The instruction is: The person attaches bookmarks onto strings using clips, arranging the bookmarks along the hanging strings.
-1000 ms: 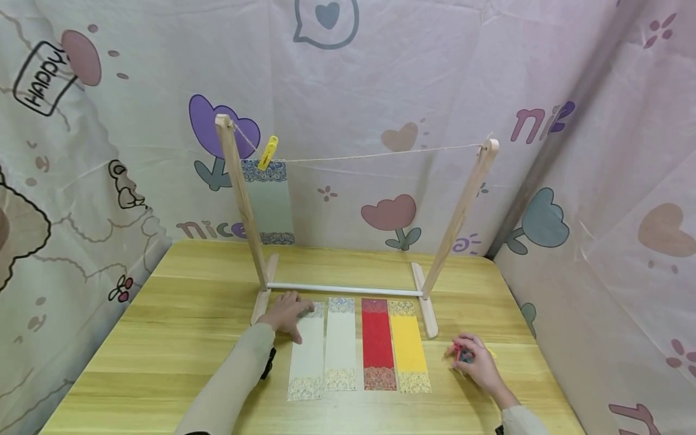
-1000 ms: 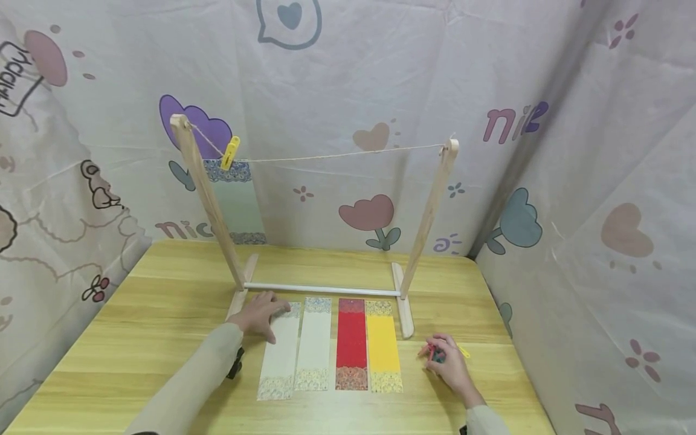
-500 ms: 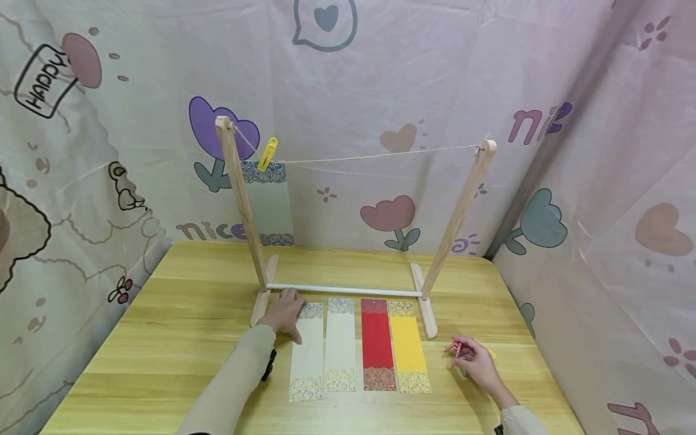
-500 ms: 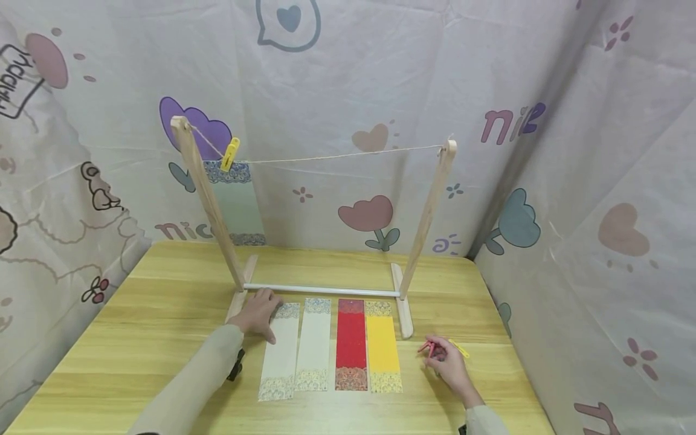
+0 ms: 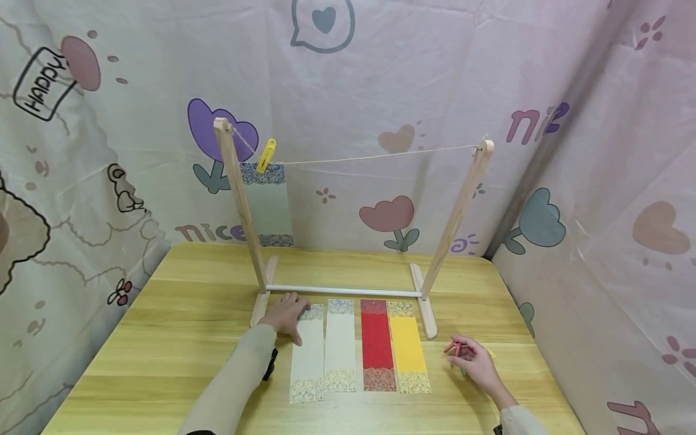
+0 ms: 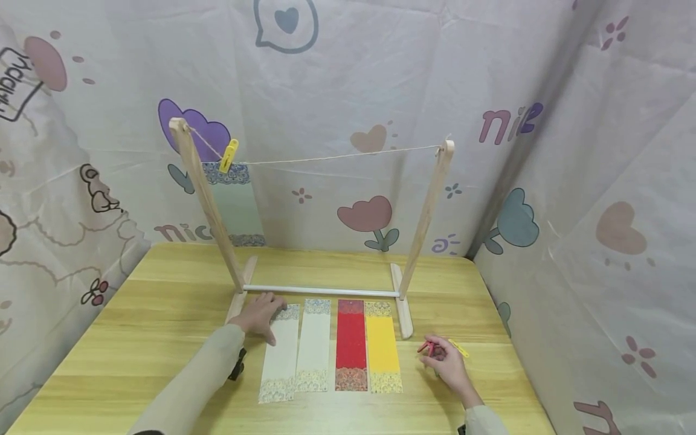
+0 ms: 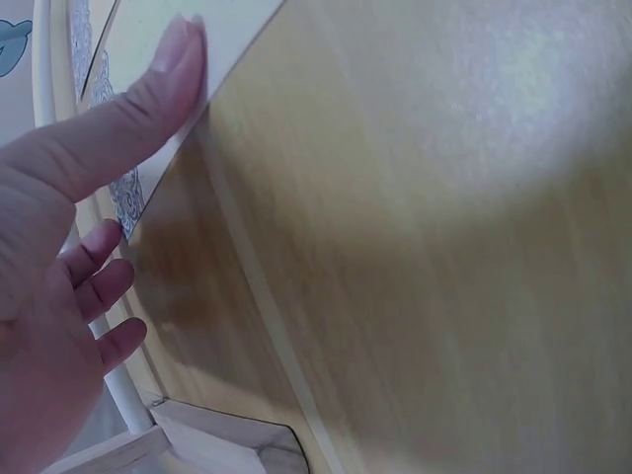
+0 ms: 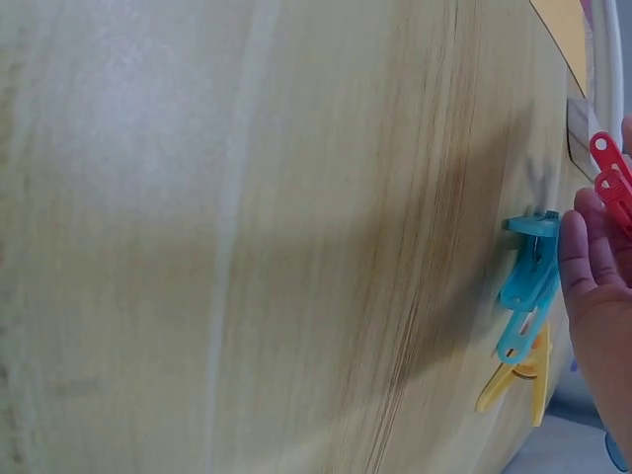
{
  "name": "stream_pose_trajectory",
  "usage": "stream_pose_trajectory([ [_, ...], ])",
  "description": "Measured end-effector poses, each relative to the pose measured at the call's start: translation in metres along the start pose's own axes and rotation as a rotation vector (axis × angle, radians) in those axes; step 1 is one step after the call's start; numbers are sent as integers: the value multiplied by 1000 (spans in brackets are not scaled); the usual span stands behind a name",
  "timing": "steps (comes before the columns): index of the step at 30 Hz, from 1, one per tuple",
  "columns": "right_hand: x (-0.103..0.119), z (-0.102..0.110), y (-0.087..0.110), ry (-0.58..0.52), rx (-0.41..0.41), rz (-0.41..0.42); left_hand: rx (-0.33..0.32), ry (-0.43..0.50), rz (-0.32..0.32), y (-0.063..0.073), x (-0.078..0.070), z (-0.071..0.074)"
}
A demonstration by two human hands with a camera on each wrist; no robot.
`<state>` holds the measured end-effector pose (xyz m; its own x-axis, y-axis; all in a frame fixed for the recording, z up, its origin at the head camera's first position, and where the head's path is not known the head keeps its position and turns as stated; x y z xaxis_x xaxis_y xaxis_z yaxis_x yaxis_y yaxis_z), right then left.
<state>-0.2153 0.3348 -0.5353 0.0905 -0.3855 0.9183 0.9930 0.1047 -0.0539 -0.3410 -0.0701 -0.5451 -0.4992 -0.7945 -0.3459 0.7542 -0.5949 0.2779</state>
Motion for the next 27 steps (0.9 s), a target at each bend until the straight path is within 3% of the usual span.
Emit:
stream_pose_trajectory([
  [8,-1,1,1,12,-10,14,-30,-70,20,-4,4,0],
  [13,-4,2,0,-4,-27,9,-40,-17,42,-3,7,3],
  [20,-7,5,0,-78,-55,35,-28,182,91,0,15,1],
  [27,-2,6,1,-125,-65,111,-91,518,70,4,19,3],
])
Point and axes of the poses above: each hand's wrist, its own y-axis away from the middle knuckle, its own z-axis out of the back of the hand, x = y × z, the point moved 8 cm from there along -y, towards the middle knuckle, and after that the axes turned 11 degrees about x, right-handed, at the moved point
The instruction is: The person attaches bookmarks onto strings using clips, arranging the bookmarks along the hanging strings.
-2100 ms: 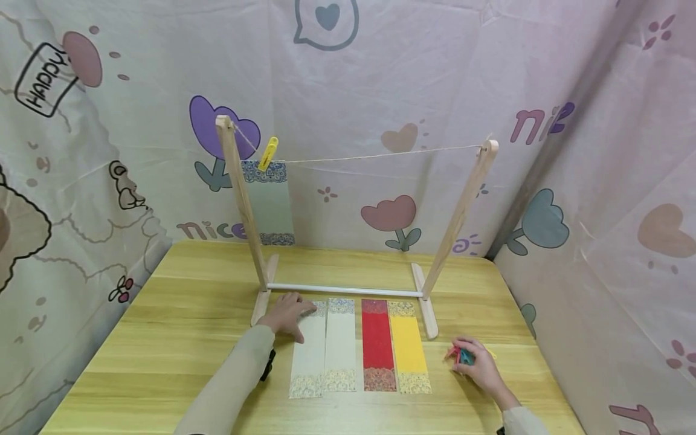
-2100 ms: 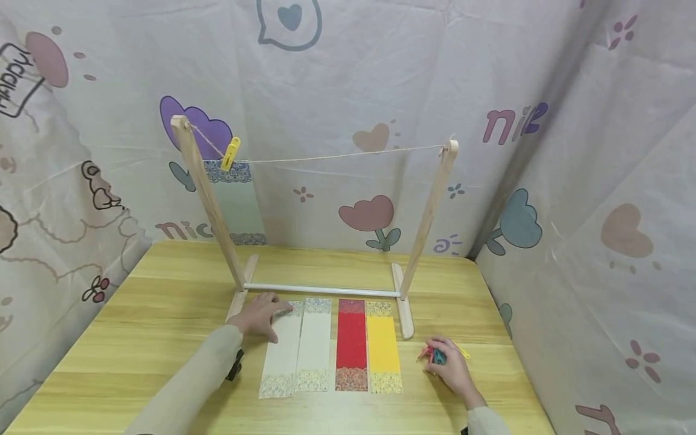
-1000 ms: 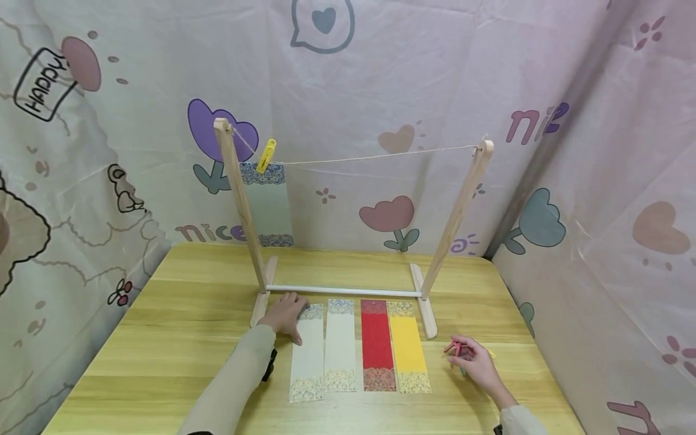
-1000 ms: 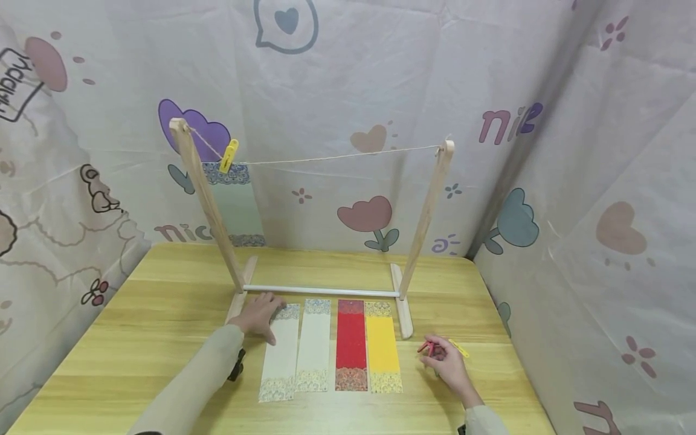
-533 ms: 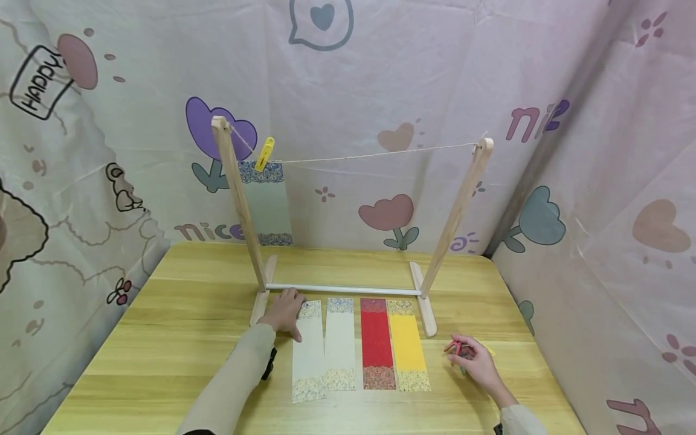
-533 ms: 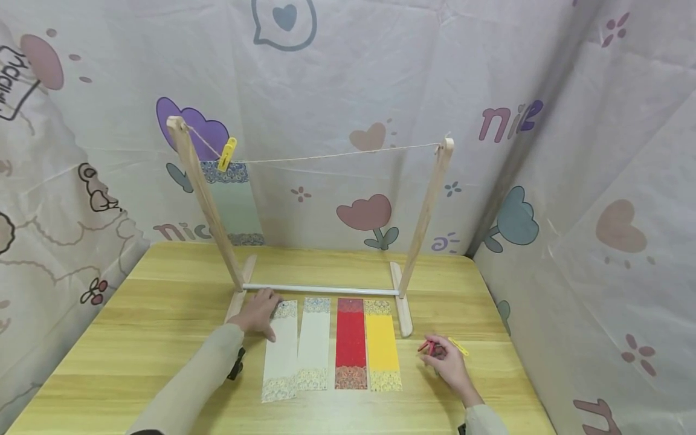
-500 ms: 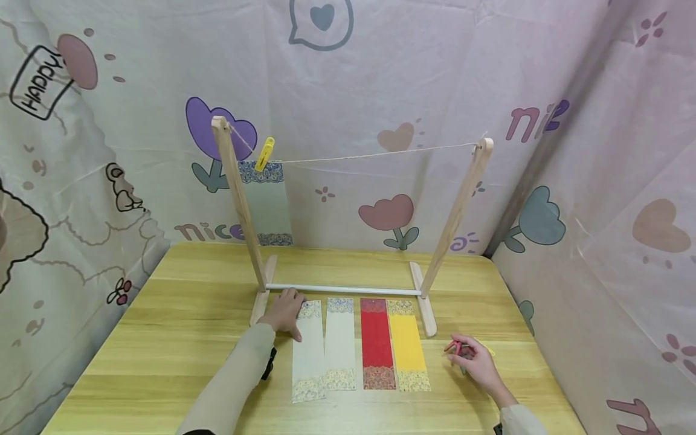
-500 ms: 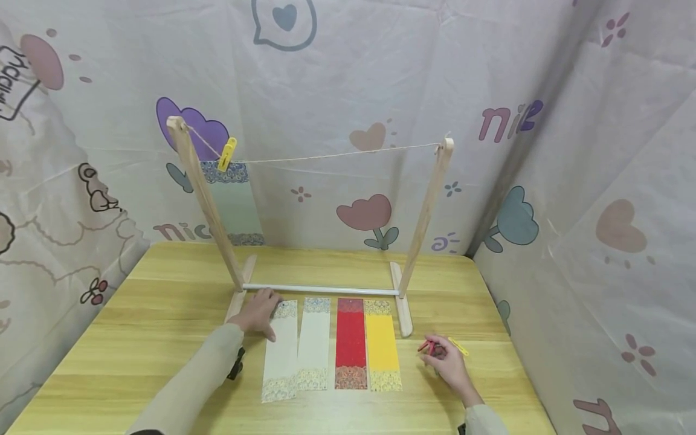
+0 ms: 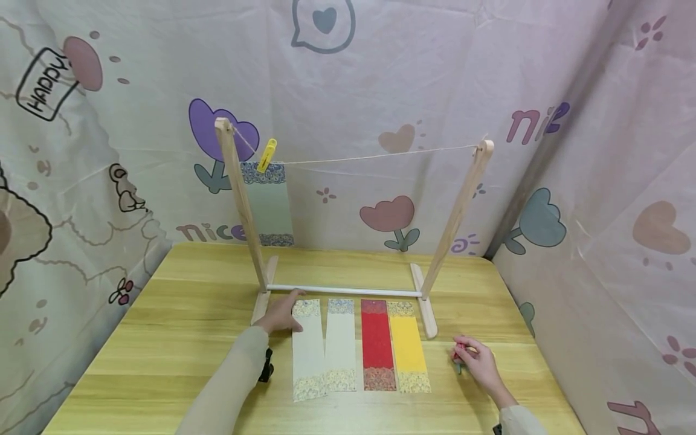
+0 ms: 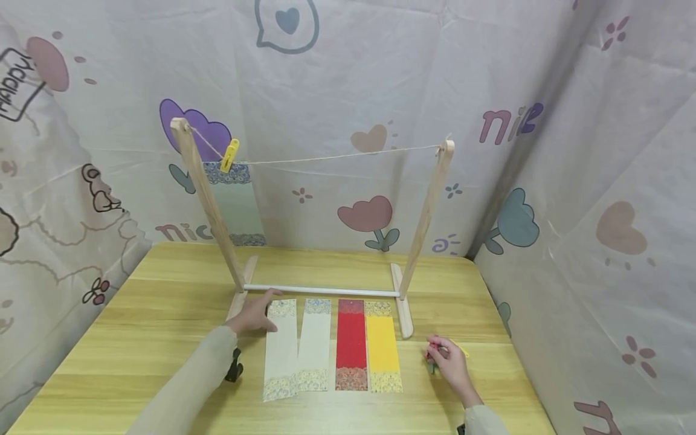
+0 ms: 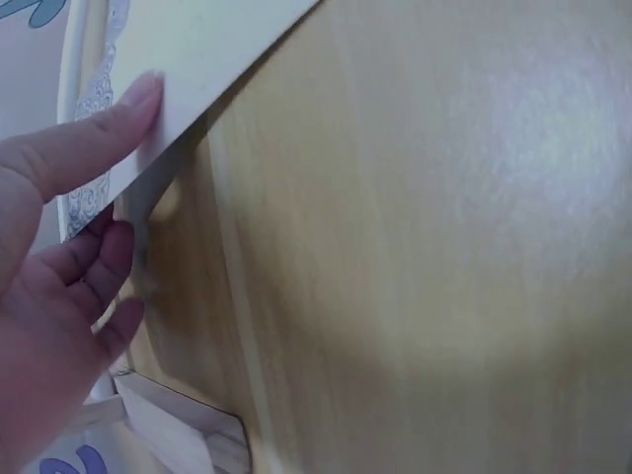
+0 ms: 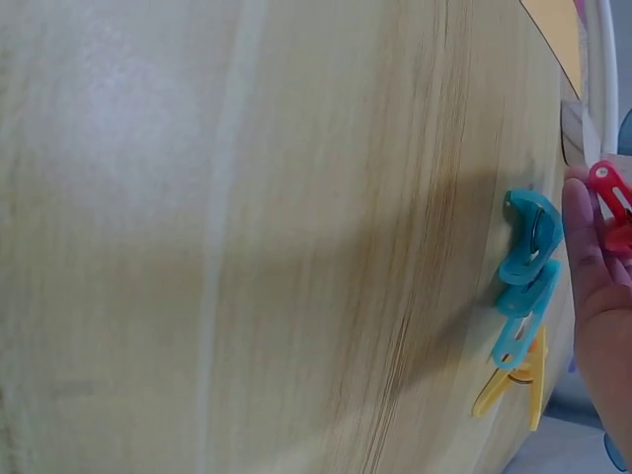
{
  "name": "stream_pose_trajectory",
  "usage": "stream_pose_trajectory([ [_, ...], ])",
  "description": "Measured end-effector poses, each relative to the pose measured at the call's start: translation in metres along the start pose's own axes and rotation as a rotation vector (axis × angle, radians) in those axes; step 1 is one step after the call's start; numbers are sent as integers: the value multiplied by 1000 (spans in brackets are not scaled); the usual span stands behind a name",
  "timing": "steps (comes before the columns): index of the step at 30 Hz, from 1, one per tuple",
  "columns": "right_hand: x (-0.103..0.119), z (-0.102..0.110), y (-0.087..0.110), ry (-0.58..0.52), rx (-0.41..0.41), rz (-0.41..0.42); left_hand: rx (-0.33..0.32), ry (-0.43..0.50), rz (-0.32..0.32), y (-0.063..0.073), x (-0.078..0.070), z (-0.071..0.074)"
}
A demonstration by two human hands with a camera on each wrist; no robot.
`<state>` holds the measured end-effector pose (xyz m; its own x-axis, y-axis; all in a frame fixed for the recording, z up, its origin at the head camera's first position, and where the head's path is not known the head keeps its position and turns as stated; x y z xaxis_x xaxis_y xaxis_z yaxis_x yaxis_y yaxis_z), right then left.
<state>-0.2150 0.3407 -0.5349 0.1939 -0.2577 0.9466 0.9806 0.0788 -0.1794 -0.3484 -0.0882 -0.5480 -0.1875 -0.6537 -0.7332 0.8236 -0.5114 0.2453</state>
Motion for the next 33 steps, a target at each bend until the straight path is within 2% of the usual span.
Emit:
stream_pose_trajectory([
  [2,1,-1,0,9,6,5,-23,77,-14,1,0,1],
  [8,-2,-3,-2,-25,20,-57,-62,328,-37,3,6,3],
  [10,-2,-2,-3,-48,8,-52,-74,374,-34,3,8,4],
  [16,-1,0,-4,-83,-48,-22,-96,457,-51,3,7,8],
  [21,-4,-1,-7,-158,-72,-78,-91,477,-101,2,3,12],
  [23,-5,-2,-9,-180,-76,-108,-98,469,-103,3,1,13],
  [28,-1,-7,-10,-234,-57,-133,-113,497,-86,5,0,15],
  [33,7,-13,-12,-330,-2,-80,-100,561,-64,5,0,15],
])
Point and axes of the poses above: each hand's wrist, its own y-axis away from the middle knuckle, its own z-axis out of the back of the hand, x = y × z, the point moved 8 cm from there along -y, towards the middle knuckle, and after that the axes turned 11 degrees about x, right-handed, at the moved point
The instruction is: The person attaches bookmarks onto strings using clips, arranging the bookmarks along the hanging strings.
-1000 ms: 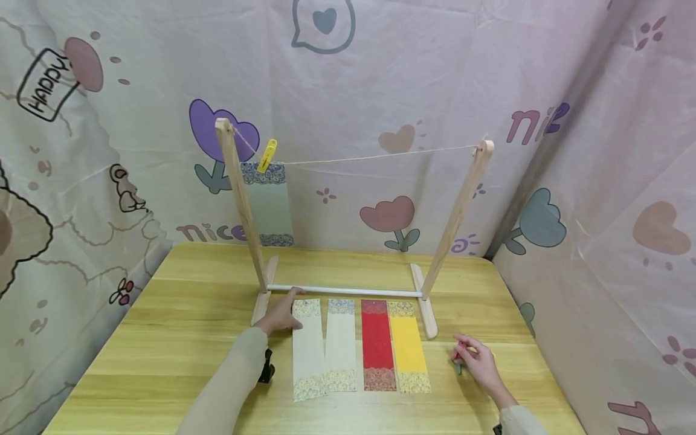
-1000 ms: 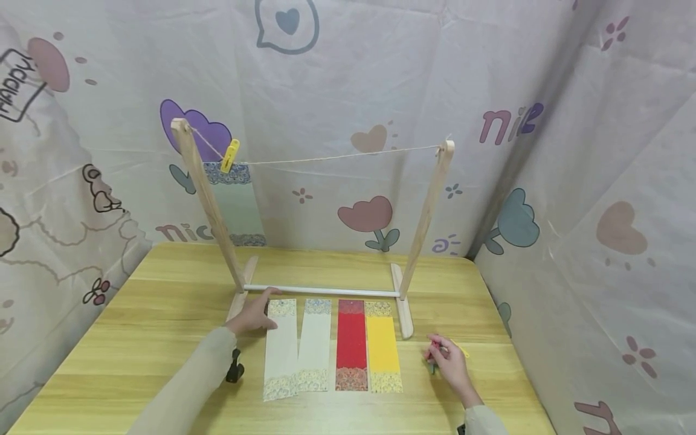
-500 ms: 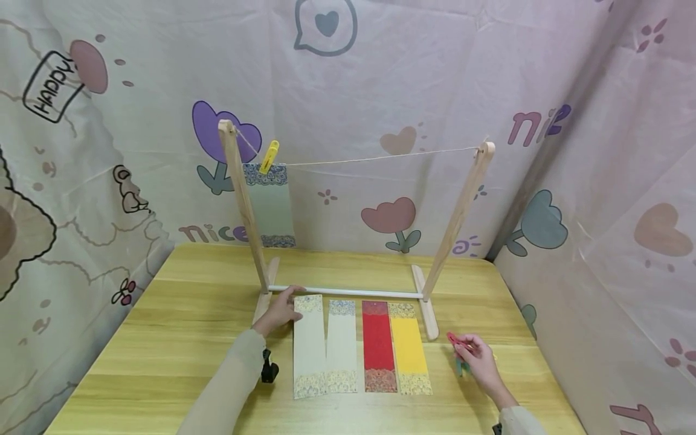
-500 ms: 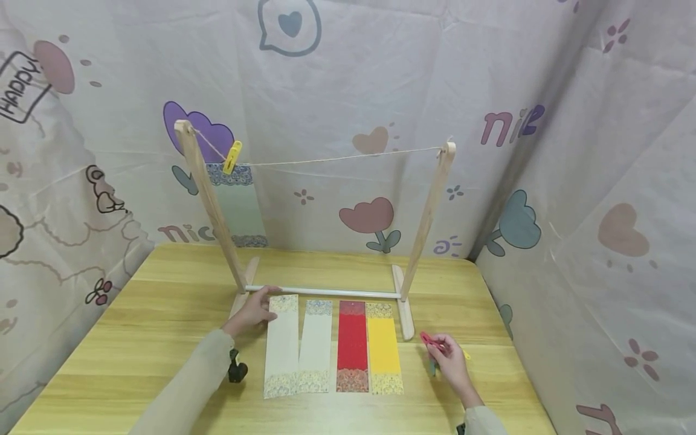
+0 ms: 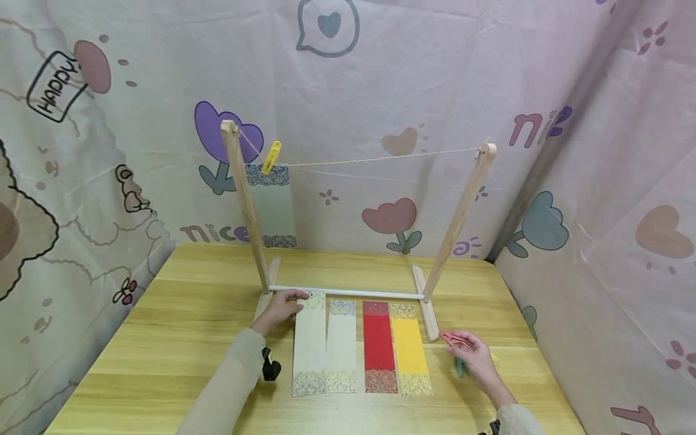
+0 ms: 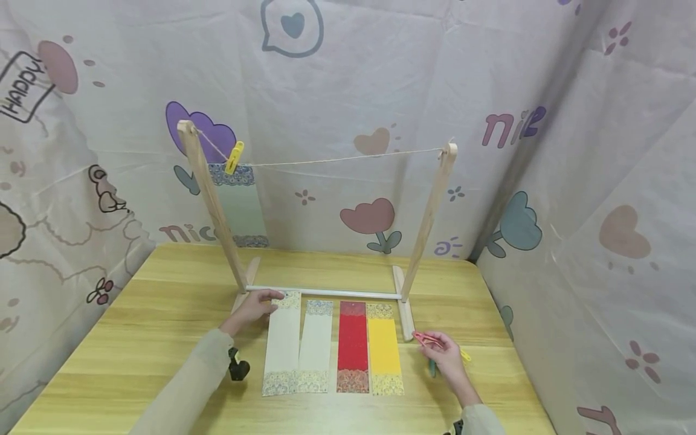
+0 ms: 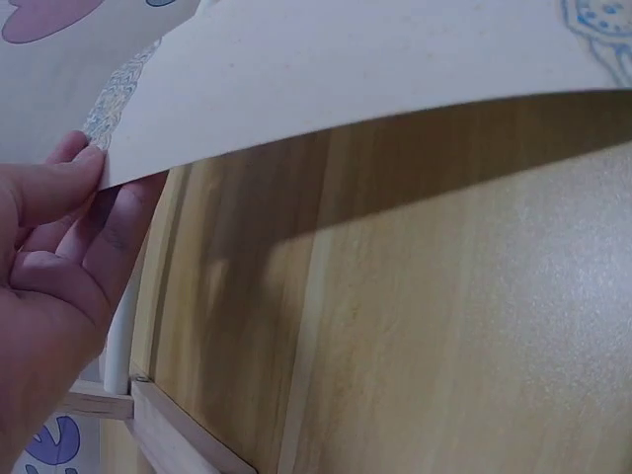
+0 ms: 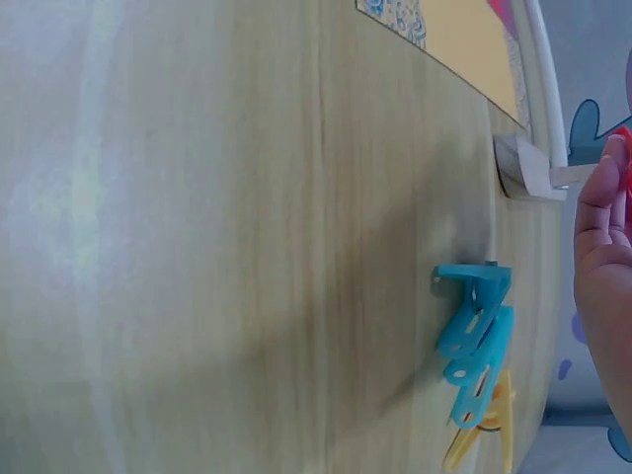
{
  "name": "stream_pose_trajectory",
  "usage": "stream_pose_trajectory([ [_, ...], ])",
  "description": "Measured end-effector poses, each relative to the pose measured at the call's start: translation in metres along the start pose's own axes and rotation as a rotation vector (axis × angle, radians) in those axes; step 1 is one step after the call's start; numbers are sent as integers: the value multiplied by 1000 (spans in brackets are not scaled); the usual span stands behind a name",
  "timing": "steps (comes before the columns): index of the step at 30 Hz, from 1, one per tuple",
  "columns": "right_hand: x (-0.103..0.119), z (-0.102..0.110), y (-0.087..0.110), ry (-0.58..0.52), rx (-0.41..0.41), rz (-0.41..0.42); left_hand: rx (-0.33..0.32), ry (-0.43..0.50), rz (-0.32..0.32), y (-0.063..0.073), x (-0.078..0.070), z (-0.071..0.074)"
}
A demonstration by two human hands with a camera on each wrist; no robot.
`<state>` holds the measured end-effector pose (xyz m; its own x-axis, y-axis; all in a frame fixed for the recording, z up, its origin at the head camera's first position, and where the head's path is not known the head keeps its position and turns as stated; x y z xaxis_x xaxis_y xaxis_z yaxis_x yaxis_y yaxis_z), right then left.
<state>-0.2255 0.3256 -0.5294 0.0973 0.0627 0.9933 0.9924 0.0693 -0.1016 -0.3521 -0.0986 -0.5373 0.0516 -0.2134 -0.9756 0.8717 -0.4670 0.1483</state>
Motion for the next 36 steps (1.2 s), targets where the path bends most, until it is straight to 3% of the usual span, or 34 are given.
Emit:
stream_pose_trajectory([
  [9,3,-7,-10,3,105,53,-7,61,-1,-1,-2,5],
  [19,15,-15,-25,49,-23,-49,5,66,-57,-2,-23,6],
  [27,23,-24,-43,-40,71,107,25,76,-110,-5,-38,4],
  [36,55,-43,-50,-19,16,103,9,92,-139,-5,-57,6],
])
Point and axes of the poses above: each hand's wrist, its own y-axis away from the middle knuckle, its own z-axis out of the back of the hand, x = y × z, the point moved 8 cm from there along -y, towards the middle knuckle, and after that the axes turned 11 degrees about x, right-handed, at the moved point
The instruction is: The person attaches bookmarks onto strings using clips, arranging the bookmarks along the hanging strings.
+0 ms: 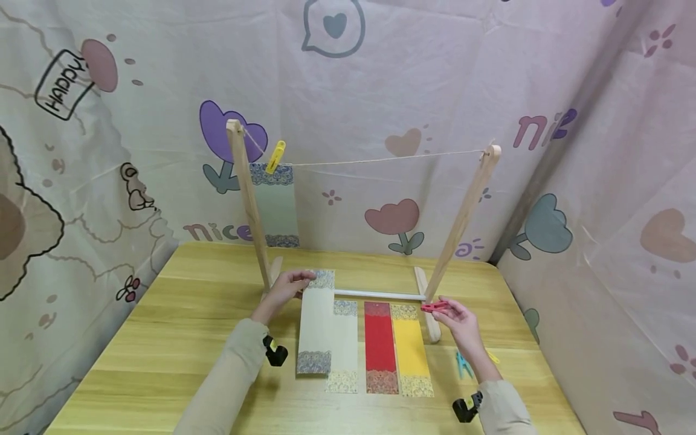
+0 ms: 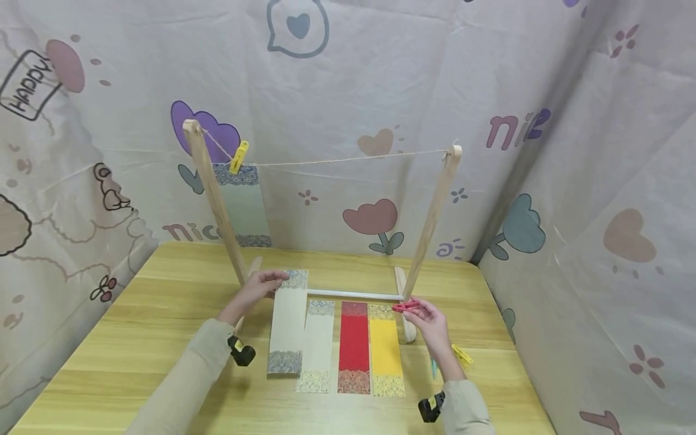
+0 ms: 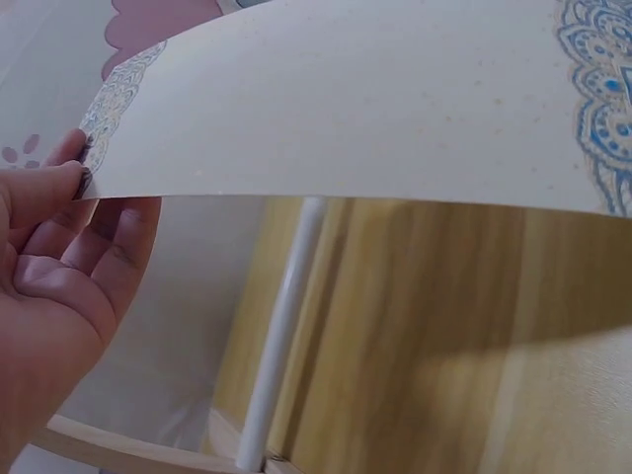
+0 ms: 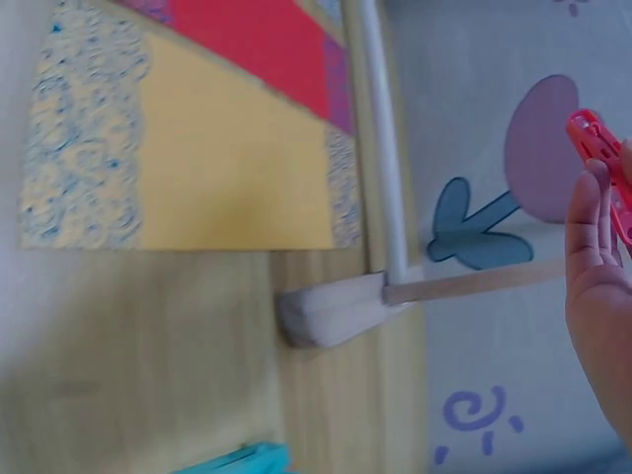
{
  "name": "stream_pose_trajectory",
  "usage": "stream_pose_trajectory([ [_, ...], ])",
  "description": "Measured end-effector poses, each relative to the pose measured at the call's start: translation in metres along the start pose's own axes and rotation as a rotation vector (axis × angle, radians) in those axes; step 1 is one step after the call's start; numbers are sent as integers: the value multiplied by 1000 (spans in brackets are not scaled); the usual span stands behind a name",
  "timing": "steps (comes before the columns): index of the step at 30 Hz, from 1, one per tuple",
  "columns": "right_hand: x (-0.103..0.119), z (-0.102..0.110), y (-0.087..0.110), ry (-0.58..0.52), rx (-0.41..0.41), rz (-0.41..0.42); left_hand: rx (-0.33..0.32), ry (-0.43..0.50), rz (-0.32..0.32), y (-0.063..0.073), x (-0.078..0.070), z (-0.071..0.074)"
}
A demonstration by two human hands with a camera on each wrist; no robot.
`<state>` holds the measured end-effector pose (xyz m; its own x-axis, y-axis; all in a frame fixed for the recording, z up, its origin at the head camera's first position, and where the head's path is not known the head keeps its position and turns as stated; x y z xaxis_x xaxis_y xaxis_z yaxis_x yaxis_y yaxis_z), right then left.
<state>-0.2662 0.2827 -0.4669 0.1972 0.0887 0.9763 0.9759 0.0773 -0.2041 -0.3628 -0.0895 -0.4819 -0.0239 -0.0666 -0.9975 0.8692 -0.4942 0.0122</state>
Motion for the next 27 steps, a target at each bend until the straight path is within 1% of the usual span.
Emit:
stream_pose_trajectory([
  [3,8,-4,-4,-3,-9,20,-8,3,-7,-1,-7,-1],
  [6,16,-8,-7,-14,0,57,-14,11,-9,-3,-13,-1],
  [7,18,-9,-9,-13,1,61,-13,7,-6,-3,-17,-1],
  [11,26,-12,-15,6,-7,46,-14,5,-13,-5,-21,1],
  [14,33,-14,-19,32,-13,38,-16,0,-35,-8,-22,5],
  [19,46,-19,-25,9,5,87,-16,-3,-72,-10,-34,5],
  [23,57,-22,-28,-18,11,126,-16,-23,-82,-10,-43,3],
  [27,66,-24,-31,-9,12,155,-10,-38,-97,-11,-52,2],
])
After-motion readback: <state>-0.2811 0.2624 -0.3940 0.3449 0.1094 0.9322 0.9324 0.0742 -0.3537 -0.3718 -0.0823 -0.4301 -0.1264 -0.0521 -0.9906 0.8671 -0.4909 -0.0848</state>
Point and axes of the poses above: each hand's wrist, its own y-axis away from the middle knuckle, its own z-axis out of the back of the hand, x = y × z, the point moved 8 cm from there along -y, towards the middle knuckle, and after that the axes turned 11 degrees about x, right-handed, at the moved point
